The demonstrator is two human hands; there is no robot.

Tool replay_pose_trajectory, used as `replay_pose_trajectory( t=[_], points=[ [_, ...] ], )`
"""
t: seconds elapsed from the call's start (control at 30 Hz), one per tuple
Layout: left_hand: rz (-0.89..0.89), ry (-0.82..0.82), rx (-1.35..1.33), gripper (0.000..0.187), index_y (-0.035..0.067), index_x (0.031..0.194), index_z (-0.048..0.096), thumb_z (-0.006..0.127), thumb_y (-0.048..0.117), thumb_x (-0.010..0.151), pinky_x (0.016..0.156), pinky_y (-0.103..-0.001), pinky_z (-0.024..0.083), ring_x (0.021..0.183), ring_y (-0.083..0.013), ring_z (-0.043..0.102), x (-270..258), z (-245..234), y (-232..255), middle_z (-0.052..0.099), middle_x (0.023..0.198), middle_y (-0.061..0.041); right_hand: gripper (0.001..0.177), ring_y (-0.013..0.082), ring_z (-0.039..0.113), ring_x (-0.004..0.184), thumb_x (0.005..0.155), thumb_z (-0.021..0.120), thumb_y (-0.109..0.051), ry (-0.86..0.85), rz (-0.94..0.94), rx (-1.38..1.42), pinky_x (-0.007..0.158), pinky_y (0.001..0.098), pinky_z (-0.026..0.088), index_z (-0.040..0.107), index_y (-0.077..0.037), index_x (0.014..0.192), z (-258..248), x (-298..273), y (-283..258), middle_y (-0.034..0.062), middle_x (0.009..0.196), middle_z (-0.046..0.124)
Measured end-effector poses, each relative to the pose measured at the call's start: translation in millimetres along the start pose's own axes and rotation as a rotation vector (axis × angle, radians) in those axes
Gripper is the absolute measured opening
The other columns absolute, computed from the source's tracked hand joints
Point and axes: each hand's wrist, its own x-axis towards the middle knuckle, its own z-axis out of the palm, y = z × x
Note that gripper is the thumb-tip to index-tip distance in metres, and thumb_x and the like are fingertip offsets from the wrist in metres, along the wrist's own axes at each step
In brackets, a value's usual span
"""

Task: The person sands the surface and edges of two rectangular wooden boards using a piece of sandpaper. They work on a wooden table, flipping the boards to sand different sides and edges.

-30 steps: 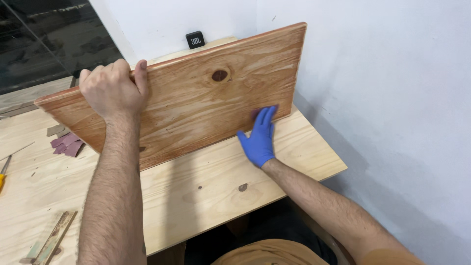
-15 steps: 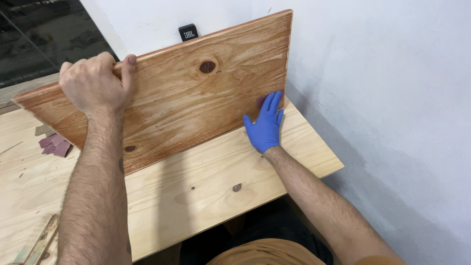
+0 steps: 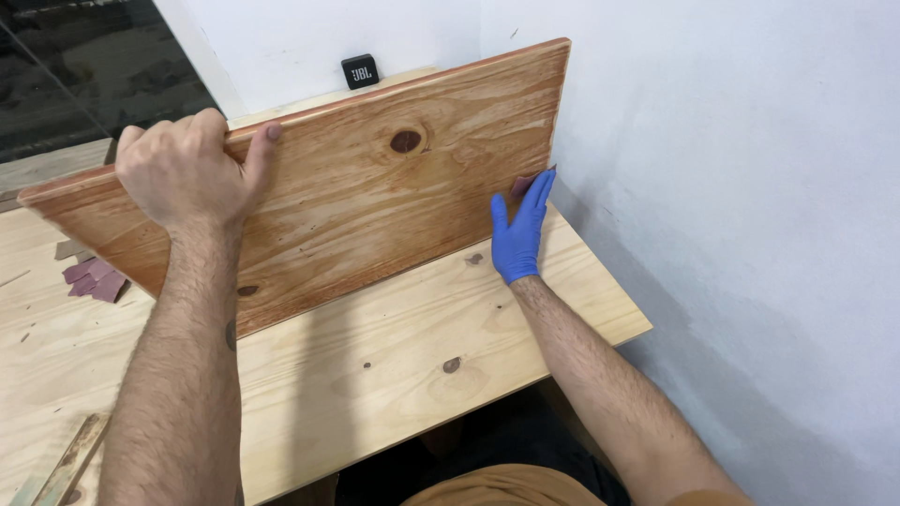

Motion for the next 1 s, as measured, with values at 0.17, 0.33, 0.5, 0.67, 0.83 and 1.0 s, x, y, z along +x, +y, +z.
replay_pose_trajectory(
  t=[0.17,0.33,0.5,0.67,0.83,1.0],
  points=[
    [-0.001,0.023,-0.026,0.081,0.02,0.067,0.043,0.028,0.082,0.117,0.066,-0.036,0.036,0.051,-0.0169,0.042,0.8,-9.6,1.3,0.046,0.058,0.006,0.087,0.031,0.007,0.163,0.107,0.056,-0.034,-0.002,0.055,0.079,0.134,0.0417,0.007,0.0,0.0,0.164,-5.7,16.3,11.6,0.0191,0.175,0.003],
    [-0.002,0.062,-0.025,0.08,0.02,0.066,0.042,0.028,0.083,0.114,0.064,-0.036,0.035,0.05,-0.0167,0.041,3.4,-16.6,2.4,0.047,0.058,0.005,0.083,0.0296,0.002,0.165,0.108,0.052,-0.03,-0.033,-0.133,0.103,0.135,0.0452,0.001,-0.003,-0.004,0.166,-22.0,13.8,-31.1,0.0138,0.176,-0.002],
    [0.008,0.065,-0.036,0.079,0.02,0.067,0.045,0.033,0.082,0.114,0.064,-0.036,0.036,0.051,-0.017,0.045,7.0,-24.1,4.1,0.05,0.059,0.005,0.08,0.0267,-0.003,0.165,0.109,0.049,-0.027,-0.004,-0.114,0.109,0.134,0.0495,-0.007,-0.004,-0.006,0.166,-15.9,49.7,-19.9,0.0115,0.176,-0.005],
    [-0.009,0.041,-0.011,0.079,0.022,0.067,0.044,0.029,0.084,0.113,0.066,-0.034,0.038,0.051,-0.0139,0.042,5.1,-21.3,5.2,0.047,0.058,0.007,0.076,0.0267,0.004,0.167,0.113,0.043,-0.035,-0.041,-0.196,0.09,0.134,0.0525,-0.006,-0.006,-0.009,0.165,-36.1,85.2,-51.7,0.0121,0.177,0.002],
    [-0.017,0.058,-0.012,0.079,0.023,0.066,0.045,0.031,0.084,0.114,0.065,-0.033,0.036,0.05,-0.013,0.041,4.0,-18.0,4.6,0.045,0.057,0.008,0.076,0.0295,0.014,0.166,0.112,0.044,-0.04,-0.05,-0.228,0.049,0.134,0.0512,0.007,-0.002,-0.011,0.166,-54.5,120.6,-86.0,0.012,0.177,0.008],
    [-0.013,0.071,-0.023,0.078,0.023,0.066,0.047,0.035,0.083,0.115,0.067,-0.033,0.039,0.052,-0.0148,0.046,4.9,-20.4,4.8,0.049,0.058,0.007,0.078,0.029,0.015,0.164,0.111,0.045,-0.045,-0.063,-0.173,0.114,0.134,0.0416,0.015,0.002,-0.008,0.165,-59.4,126.5,-96.1,0.0169,0.175,0.011]
  ],
)
